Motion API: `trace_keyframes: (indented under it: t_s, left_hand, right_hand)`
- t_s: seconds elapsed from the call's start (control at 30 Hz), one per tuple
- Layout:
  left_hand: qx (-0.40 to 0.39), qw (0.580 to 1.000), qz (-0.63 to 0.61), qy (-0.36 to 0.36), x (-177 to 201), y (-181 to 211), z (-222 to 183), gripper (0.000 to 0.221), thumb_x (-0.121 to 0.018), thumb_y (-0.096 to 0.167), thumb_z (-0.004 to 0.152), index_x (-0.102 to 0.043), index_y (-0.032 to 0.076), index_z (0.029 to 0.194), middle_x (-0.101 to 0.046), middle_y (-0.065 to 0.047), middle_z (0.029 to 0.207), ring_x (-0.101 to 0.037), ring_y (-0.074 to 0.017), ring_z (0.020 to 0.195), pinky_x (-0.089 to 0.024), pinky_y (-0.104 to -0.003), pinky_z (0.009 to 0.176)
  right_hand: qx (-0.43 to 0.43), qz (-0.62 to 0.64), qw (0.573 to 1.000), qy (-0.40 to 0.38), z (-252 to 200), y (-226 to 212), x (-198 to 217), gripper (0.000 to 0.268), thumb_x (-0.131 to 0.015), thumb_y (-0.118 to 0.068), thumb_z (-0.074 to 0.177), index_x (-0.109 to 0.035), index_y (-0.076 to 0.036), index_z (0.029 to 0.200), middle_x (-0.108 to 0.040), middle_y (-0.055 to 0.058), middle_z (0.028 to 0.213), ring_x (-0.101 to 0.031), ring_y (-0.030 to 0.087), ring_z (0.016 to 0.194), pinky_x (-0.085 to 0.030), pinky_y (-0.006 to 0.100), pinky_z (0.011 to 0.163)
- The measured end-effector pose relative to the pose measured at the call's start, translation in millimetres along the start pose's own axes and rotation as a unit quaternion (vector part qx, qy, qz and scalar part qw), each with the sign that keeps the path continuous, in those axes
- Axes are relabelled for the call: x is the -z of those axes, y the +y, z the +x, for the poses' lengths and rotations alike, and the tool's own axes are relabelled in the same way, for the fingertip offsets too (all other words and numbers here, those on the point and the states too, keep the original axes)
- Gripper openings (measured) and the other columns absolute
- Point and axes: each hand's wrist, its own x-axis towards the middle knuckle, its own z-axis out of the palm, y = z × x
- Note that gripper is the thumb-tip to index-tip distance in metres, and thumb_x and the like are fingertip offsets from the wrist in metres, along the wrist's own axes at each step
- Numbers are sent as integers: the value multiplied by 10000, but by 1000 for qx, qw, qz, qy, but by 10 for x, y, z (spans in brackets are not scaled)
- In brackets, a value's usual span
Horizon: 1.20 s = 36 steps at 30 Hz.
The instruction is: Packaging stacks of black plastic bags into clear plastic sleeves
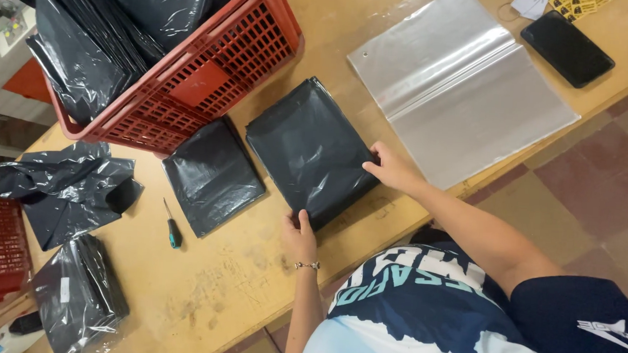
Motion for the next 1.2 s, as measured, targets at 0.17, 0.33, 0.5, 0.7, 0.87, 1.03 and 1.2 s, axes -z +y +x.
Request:
trace_keyframes:
  t_s: [0.17,0.33,0.5,0.7,0.87,1.03,1.2]
  left_hand:
    - [12,999,-33,5,-125,-295,37,294,-722,438,961,-689,174,1087,-761,-56,986,-733,-236,984,-581,-356,849]
    - [55,993,-103,-3,-133,-390,52,273,-775,380,926,-696,166,1076,-738,-48,948,-694,-186,895,-568,-333,793]
    - [12,997,-75,-21,-35,-232,-132,471,-869,289,812,-655,115,1194,-722,-96,1039,-720,-227,939,-588,-333,799]
    - [-36,991,119,-55,-84,-190,-226,589,-838,246,757,-579,138,1274,-630,-69,1097,-678,-256,1044,-571,-395,879]
    - [-70,992,96,-35,-181,-564,-120,399,-793,152,790,-629,121,1152,-659,-86,1009,-683,-292,1000,-549,-389,874]
    - [-30,988,115,-97,178,-562,-276,411,-700,348,781,-595,119,1106,-708,-148,1016,-659,-411,954,-496,-507,815]
    - [-45,982,98,-154,301,-901,-527,475,-739,247,755,-631,145,1206,-765,-102,998,-715,-315,928,-532,-427,845]
  right_hand:
    - [-30,-43,999,7,-159,-192,61,444,-707,-452,916,-581,-167,1232,-716,139,1180,-671,340,1169,-526,464,977]
    - [-58,-131,990,9,-394,-512,235,496,-661,-534,921,-562,-154,1223,-721,154,1213,-676,360,1176,-522,483,1004]
    - [-85,-129,988,-11,-310,-442,224,547,-615,-583,924,-570,-143,1246,-723,159,1231,-645,364,1230,-498,481,1034]
    - [-103,-126,986,-23,-241,-328,161,629,-580,-666,905,-577,-172,1295,-717,122,1268,-634,322,1259,-485,458,1052]
    - [-102,-119,986,-54,-198,-306,190,659,-579,-647,911,-608,-104,1285,-684,193,1312,-615,351,1286,-485,482,1061]
    - [-104,-69,987,-106,-349,-164,78,499,-593,-480,917,-594,-69,1200,-701,149,1176,-672,332,1055,-499,438,899]
    - [-25,-169,969,-176,-269,288,196,576,-603,-599,867,-664,-84,1118,-728,144,1131,-684,325,1042,-508,421,871]
